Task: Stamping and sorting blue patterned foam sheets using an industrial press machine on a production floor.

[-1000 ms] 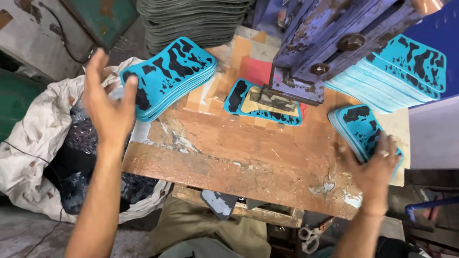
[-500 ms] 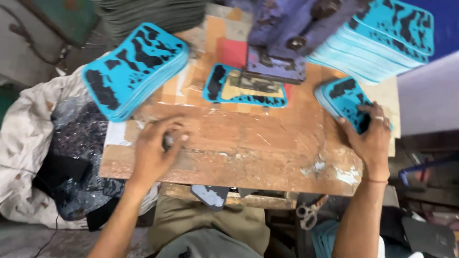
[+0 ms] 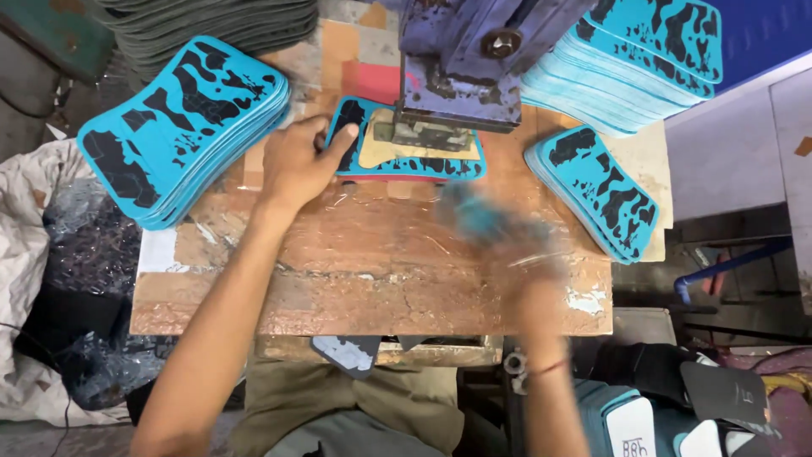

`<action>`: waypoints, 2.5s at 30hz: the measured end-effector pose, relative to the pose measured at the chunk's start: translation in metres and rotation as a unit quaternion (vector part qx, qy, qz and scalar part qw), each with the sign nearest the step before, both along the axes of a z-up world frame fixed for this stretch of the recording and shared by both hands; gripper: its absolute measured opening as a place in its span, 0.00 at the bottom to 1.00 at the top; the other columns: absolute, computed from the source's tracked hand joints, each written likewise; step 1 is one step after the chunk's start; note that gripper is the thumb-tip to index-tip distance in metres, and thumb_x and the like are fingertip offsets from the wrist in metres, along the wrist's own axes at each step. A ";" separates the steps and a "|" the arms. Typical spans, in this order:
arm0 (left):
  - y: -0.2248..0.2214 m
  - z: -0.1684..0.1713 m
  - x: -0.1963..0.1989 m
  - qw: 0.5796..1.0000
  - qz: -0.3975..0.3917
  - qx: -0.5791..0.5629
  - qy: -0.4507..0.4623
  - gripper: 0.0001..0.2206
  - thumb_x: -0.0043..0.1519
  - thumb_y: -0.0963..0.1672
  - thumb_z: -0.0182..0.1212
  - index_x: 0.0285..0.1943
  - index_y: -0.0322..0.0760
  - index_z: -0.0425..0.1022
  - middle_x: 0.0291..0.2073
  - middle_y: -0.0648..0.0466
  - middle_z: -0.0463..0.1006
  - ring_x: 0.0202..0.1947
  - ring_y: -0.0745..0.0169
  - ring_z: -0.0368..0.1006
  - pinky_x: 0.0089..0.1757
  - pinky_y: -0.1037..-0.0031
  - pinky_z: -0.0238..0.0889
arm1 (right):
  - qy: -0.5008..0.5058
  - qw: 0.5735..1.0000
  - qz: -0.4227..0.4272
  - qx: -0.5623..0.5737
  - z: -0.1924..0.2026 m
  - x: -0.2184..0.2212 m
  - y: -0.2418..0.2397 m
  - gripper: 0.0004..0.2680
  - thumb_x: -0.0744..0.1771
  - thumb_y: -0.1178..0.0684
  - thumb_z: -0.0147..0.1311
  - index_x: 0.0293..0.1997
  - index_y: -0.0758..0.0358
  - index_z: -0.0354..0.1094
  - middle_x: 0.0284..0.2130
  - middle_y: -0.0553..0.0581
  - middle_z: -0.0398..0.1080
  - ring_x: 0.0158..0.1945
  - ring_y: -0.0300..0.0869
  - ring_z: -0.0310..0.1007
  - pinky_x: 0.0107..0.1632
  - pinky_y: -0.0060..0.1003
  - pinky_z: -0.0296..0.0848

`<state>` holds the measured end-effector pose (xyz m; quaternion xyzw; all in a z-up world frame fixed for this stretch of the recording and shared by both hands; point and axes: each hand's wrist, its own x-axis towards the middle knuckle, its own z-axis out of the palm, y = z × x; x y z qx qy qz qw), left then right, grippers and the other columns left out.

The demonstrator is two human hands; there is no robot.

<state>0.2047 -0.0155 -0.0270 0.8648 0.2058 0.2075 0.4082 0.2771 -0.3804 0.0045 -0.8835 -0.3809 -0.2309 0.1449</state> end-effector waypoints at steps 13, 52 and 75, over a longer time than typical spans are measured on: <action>0.008 0.026 -0.173 0.985 0.110 0.040 0.122 0.13 0.64 0.50 0.65 0.50 0.42 0.82 0.23 0.49 0.77 0.21 0.54 0.72 0.27 0.63 0.63 | 0.158 0.977 0.131 -0.053 -0.007 -0.125 0.083 0.29 0.66 0.33 0.54 0.72 0.60 0.59 0.73 0.71 0.44 0.76 0.68 0.37 0.71 0.71 0.32; 0.006 -0.001 -0.219 0.964 0.014 -0.256 0.066 0.11 0.65 0.46 0.66 0.38 0.30 0.81 0.23 0.64 0.73 0.26 0.78 0.64 0.28 0.77 0.61 | 0.191 0.970 0.148 -0.028 -0.015 -0.097 0.075 0.20 0.69 0.48 0.57 0.68 0.61 0.65 0.72 0.63 0.56 0.77 0.58 0.50 0.77 0.57 0.48; 0.108 0.039 -0.144 0.947 0.108 -0.151 -0.261 0.12 0.68 0.38 0.66 0.59 0.30 0.78 0.46 0.58 0.82 0.47 0.74 0.76 0.52 0.78 0.69 | 0.114 0.978 -0.169 0.043 0.030 0.049 -0.034 0.11 0.74 0.54 0.47 0.55 0.72 0.75 0.35 0.77 0.73 0.36 0.63 0.74 0.40 0.52 0.69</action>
